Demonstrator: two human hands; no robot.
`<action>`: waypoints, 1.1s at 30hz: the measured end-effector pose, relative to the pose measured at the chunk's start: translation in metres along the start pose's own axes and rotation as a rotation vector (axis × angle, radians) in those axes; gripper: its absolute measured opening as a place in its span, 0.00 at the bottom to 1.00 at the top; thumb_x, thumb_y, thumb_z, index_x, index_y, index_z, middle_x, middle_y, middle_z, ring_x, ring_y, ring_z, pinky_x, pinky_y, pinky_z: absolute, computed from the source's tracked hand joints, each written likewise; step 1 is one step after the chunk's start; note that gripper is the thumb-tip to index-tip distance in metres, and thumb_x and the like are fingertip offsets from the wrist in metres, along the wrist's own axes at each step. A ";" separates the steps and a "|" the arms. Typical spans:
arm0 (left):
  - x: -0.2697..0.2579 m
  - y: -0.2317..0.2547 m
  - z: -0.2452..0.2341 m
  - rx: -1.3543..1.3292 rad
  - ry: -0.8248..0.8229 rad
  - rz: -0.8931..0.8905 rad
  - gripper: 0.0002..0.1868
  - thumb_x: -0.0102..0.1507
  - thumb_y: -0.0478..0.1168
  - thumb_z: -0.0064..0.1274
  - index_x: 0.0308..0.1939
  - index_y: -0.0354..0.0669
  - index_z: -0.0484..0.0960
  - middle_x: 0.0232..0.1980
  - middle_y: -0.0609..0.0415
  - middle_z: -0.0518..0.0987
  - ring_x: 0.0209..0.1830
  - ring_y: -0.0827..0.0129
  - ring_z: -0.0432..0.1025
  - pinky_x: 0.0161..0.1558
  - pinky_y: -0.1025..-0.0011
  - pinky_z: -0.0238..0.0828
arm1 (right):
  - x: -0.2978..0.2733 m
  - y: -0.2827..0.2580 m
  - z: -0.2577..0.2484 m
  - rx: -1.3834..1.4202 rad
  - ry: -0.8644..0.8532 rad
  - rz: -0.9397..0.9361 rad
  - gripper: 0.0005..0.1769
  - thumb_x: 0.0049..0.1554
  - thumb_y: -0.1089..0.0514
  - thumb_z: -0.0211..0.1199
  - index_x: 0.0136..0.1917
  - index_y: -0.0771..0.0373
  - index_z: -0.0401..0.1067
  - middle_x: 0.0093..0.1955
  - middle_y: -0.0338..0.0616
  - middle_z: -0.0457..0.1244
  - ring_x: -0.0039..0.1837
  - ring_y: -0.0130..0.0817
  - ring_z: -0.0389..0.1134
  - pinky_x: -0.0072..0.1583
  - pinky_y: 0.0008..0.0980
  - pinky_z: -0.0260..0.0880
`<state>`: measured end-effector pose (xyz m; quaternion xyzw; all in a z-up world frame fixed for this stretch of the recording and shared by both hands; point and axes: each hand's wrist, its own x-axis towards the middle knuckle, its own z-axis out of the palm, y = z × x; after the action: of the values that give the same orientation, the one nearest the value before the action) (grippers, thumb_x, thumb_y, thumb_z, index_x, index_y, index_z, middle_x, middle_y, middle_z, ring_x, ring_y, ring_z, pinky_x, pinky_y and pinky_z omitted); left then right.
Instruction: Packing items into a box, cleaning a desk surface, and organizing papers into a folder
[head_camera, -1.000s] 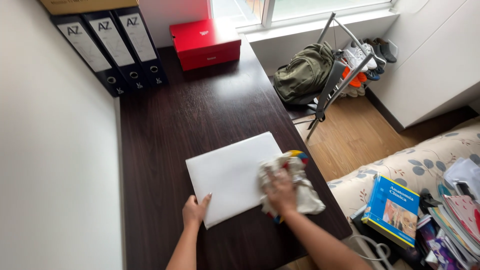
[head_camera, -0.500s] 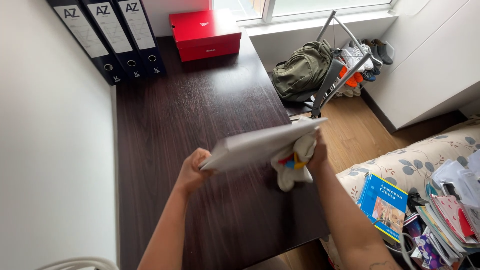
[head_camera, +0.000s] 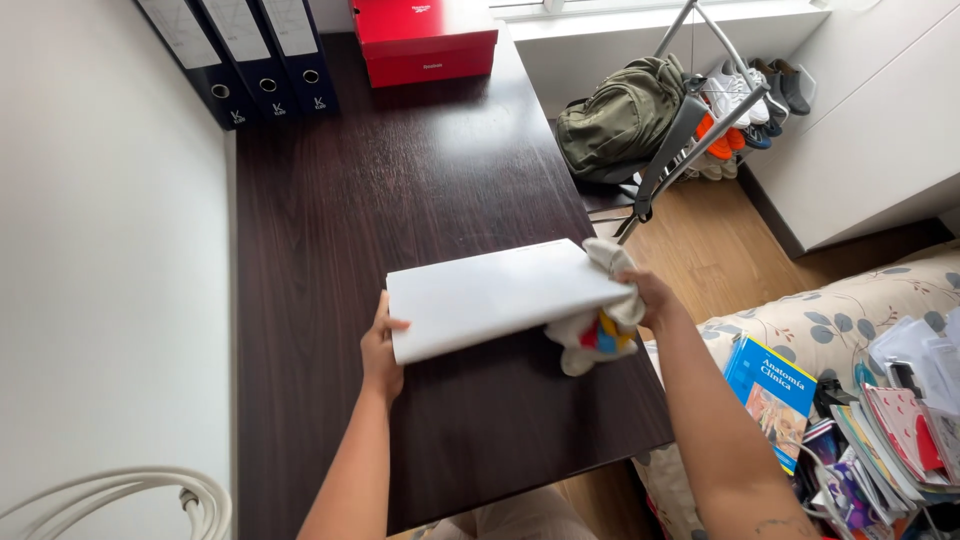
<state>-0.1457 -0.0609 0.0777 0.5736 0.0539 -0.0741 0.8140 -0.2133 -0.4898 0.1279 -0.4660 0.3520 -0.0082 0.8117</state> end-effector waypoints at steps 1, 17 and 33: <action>-0.001 -0.013 -0.009 -0.120 0.068 -0.089 0.17 0.61 0.16 0.36 0.35 0.31 0.82 0.81 0.46 0.60 0.81 0.49 0.53 0.64 0.63 0.67 | -0.004 0.001 -0.003 -0.153 0.079 -0.017 0.31 0.39 0.67 0.68 0.59 0.65 0.74 0.46 0.53 0.70 0.41 0.47 0.73 0.41 0.43 0.74; -0.014 -0.092 -0.005 0.033 0.189 -0.284 0.35 0.70 0.37 0.53 0.79 0.54 0.58 0.77 0.49 0.67 0.75 0.56 0.62 0.67 0.59 0.69 | 0.077 0.088 0.013 -1.392 -0.039 -1.307 0.34 0.46 0.52 0.74 0.64 0.67 0.74 0.58 0.63 0.68 0.61 0.63 0.68 0.69 0.56 0.60; -0.010 -0.080 -0.005 0.014 0.230 -0.355 0.35 0.66 0.34 0.57 0.77 0.53 0.65 0.69 0.47 0.74 0.63 0.58 0.73 0.55 0.61 0.78 | 0.112 0.165 0.022 -1.720 0.512 -0.548 0.32 0.55 0.33 0.58 0.71 0.40 0.69 0.71 0.43 0.63 0.73 0.59 0.60 0.62 0.74 0.59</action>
<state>-0.1702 -0.0819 0.0040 0.5653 0.2460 -0.1507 0.7728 -0.1683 -0.4187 -0.0539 -0.9567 0.2831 -0.0382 0.0559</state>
